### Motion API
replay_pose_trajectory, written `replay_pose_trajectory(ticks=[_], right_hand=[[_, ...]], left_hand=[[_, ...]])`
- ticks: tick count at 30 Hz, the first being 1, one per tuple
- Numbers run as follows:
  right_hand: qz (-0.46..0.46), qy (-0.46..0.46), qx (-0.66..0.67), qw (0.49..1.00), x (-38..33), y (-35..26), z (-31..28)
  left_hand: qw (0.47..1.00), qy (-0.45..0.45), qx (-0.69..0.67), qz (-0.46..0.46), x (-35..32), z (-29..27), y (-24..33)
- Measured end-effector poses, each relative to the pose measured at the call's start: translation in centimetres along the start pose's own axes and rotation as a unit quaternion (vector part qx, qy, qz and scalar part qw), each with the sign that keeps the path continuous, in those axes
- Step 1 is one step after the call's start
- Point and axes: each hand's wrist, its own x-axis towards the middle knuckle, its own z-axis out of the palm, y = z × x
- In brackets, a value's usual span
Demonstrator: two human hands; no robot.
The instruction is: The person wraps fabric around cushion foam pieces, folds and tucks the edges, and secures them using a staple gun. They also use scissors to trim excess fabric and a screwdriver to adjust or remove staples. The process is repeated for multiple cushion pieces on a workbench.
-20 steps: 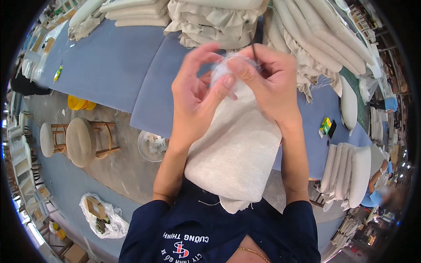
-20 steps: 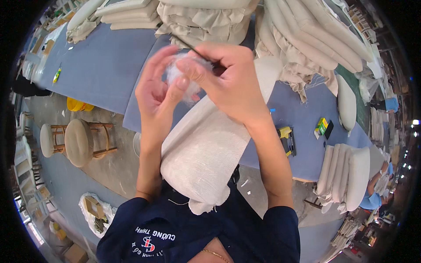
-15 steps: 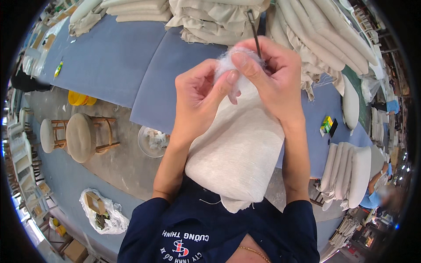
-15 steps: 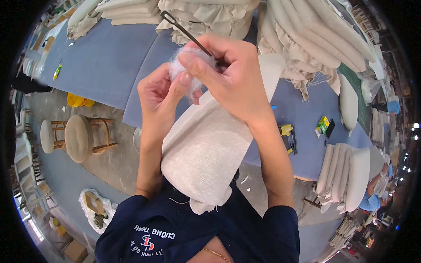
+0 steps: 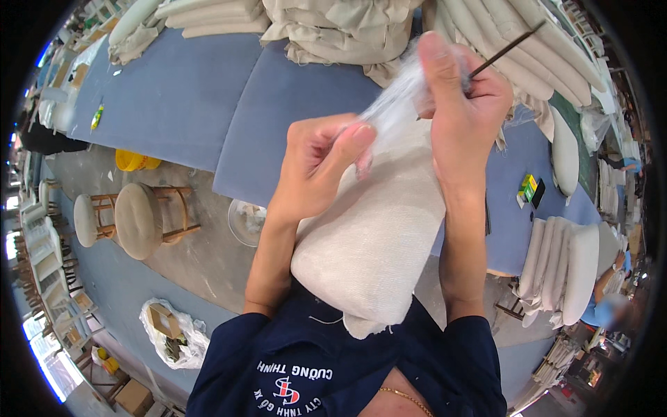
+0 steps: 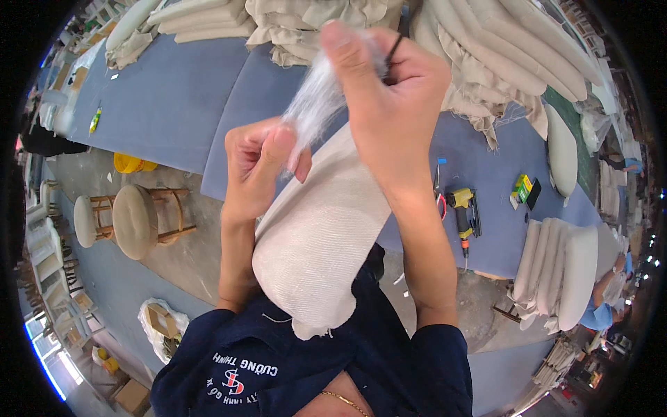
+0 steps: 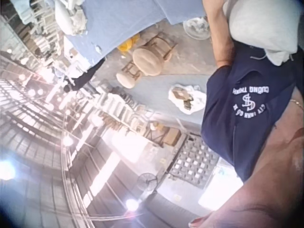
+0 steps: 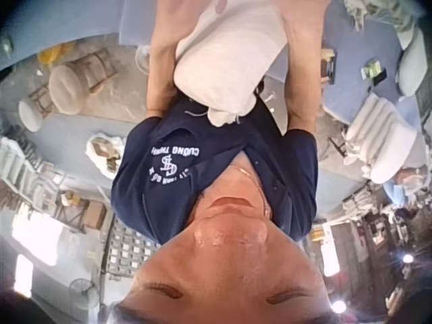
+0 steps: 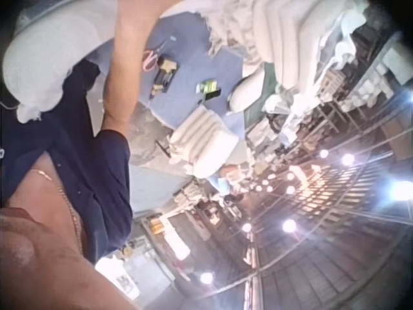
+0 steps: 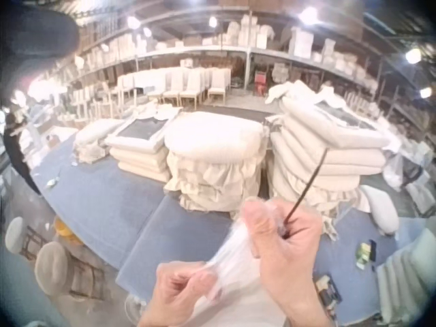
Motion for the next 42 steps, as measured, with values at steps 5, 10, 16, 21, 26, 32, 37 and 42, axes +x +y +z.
replay_pose_trajectory(ticks=[5,10,16,21,26,32,37,42], right_hand=[[-0.003,0.068,0.147,0.987,2.4,1.7,0.9],[0.014,0.078,0.132,0.988,4.4,2.0,4.5],[0.031,-0.083,0.124,0.988,7.8,4.4,6.0],[0.006,-0.155,0.092,0.984,8.4,5.0,7.7],[0.007,-0.166,0.106,0.98,8.0,4.9,7.4],[-0.021,-0.142,0.13,0.981,7.7,5.4,6.6],[-0.029,-0.061,0.18,0.981,7.1,2.7,2.5],[0.004,0.018,0.232,0.973,0.3,0.3,-0.8]], left_hand=[[0.989,0.071,0.128,-0.028,-0.1,-3.0,-1.5],[0.938,0.126,0.304,0.108,-2.3,-9.0,0.5],[0.87,0.188,0.392,0.231,-5.5,-7.0,6.6],[0.758,0.108,0.614,0.193,-4.4,-2.2,8.8],[0.78,0.027,0.595,0.192,-4.1,-1.1,9.1],[0.797,-0.004,0.58,0.167,-3.3,-0.2,11.0],[0.836,0.014,0.534,0.124,-1.3,0.1,11.4],[0.914,0.057,0.386,0.11,1.7,-2.2,9.2]])
